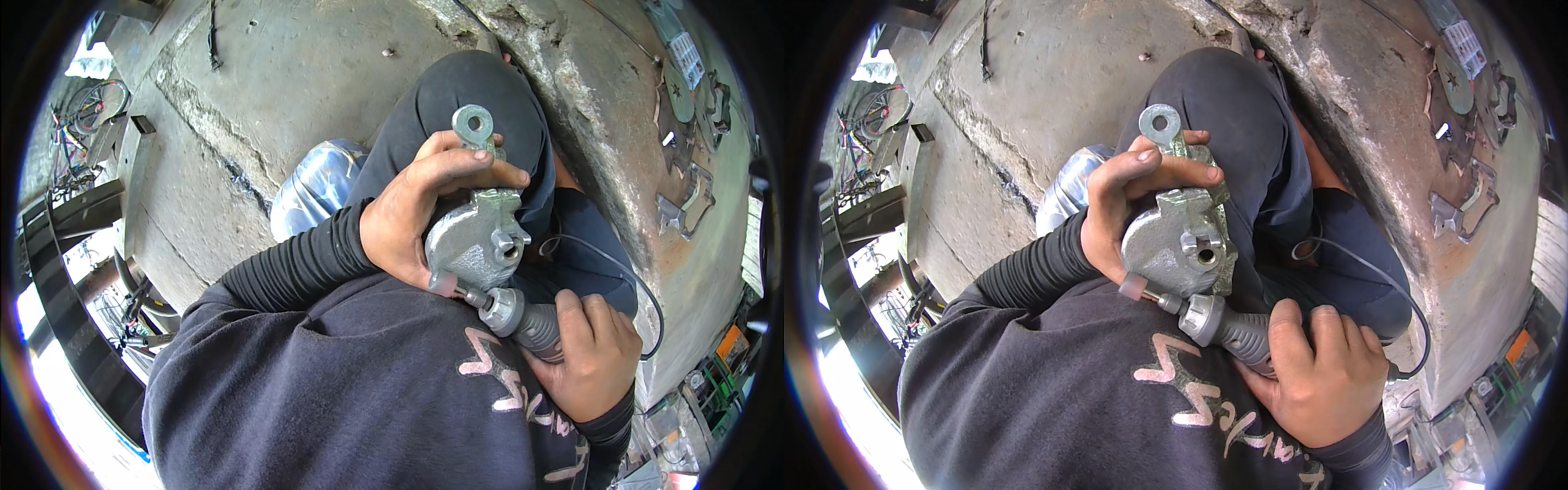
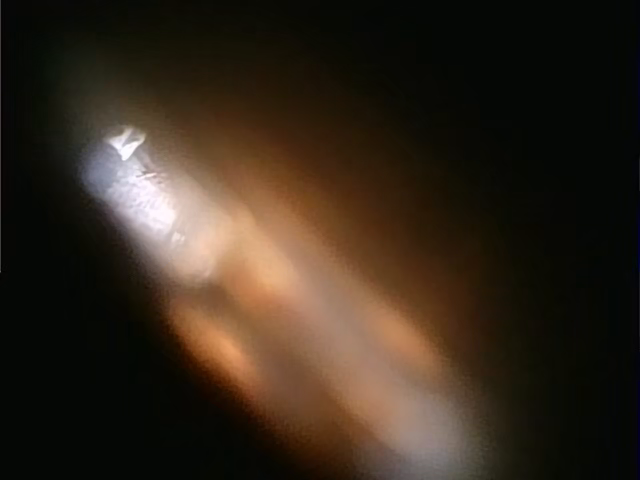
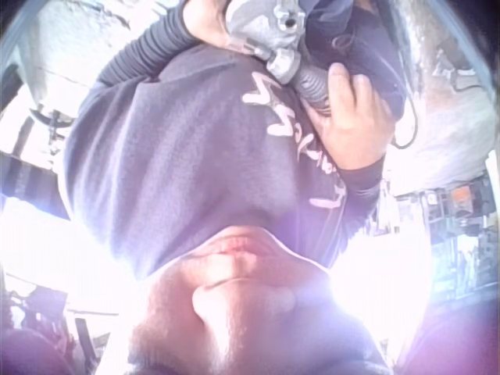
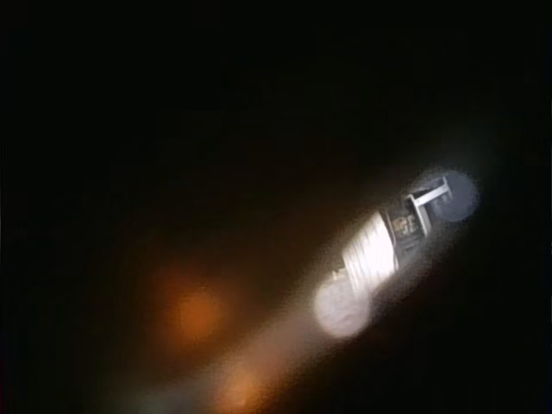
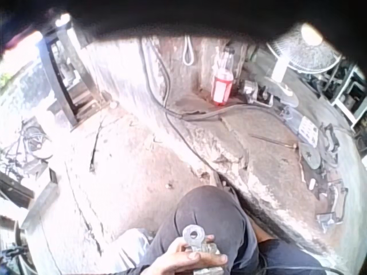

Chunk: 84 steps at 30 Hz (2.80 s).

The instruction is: The person uses a rotary tool to grind and smooth a metal part, rotating it to access different surfaces. The person then changes the tool bit and continues grinding.

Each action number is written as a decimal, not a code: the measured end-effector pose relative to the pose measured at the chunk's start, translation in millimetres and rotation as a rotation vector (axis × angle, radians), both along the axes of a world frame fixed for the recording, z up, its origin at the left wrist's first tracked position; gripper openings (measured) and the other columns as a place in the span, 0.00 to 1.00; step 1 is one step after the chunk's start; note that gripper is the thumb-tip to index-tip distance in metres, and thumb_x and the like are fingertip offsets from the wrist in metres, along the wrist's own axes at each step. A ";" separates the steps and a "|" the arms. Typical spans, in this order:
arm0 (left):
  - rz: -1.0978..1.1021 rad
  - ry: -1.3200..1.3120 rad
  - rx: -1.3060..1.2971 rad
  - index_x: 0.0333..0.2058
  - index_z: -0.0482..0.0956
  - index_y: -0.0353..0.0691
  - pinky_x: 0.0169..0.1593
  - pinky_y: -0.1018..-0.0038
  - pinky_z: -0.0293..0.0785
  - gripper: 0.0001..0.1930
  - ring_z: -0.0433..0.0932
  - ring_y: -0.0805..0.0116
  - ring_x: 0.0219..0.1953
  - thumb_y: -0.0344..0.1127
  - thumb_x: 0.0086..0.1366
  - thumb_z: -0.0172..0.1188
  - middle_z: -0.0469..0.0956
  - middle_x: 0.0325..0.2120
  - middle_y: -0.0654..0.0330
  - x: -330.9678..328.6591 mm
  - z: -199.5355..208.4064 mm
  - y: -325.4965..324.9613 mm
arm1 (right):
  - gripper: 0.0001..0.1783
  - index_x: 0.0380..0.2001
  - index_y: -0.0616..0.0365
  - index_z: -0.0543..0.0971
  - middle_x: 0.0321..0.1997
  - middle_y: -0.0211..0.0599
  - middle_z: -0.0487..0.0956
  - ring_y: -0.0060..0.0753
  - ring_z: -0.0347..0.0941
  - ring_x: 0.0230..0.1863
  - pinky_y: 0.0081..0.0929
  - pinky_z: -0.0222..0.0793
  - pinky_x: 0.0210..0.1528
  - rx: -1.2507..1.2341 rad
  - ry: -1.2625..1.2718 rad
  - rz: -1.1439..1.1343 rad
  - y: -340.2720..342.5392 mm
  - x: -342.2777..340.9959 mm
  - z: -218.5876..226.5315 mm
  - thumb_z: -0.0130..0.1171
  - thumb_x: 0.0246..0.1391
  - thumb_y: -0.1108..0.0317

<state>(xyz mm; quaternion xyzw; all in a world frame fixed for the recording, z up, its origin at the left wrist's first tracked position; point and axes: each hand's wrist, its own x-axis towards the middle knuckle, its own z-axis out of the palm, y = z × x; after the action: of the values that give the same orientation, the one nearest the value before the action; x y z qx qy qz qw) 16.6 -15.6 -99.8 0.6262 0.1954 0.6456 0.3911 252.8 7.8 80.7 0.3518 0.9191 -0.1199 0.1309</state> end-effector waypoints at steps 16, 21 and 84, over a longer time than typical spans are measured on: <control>0.174 0.151 0.041 0.68 0.46 0.36 0.67 0.55 0.51 0.62 0.59 0.47 0.67 0.43 0.42 0.82 0.75 0.54 0.42 4.4 5.6 -4.5 | 0.36 0.44 0.63 0.76 0.30 0.42 0.71 0.48 0.72 0.27 0.42 0.67 0.28 0.088 -0.006 -0.074 -1.9 -6.6 1.5 0.76 0.34 0.52; 0.212 0.169 0.022 0.68 0.47 0.35 0.66 0.54 0.52 0.61 0.60 0.47 0.66 0.42 0.42 0.82 0.76 0.53 0.43 7.0 7.1 -6.3 | 0.36 0.44 0.63 0.75 0.30 0.42 0.71 0.50 0.72 0.27 0.43 0.67 0.28 0.015 -0.003 -0.037 -6.1 -8.9 1.6 0.75 0.35 0.50; 0.502 0.202 0.018 0.66 0.51 0.42 0.66 0.43 0.53 0.61 0.68 0.48 0.57 0.49 0.38 0.83 0.75 0.52 0.41 18.3 7.7 -18.5 | 0.37 0.43 0.63 0.75 0.33 0.43 0.77 0.48 0.77 0.30 0.39 0.71 0.32 -0.207 0.081 -0.119 -8.1 27.5 -4.4 0.78 0.33 0.51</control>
<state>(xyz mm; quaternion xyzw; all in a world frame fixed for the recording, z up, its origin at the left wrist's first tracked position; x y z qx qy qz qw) 34.9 -34.1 -92.1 0.6227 0.3770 0.6583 0.1919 280.3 -0.3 76.3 0.3854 0.8838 -0.2357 0.1220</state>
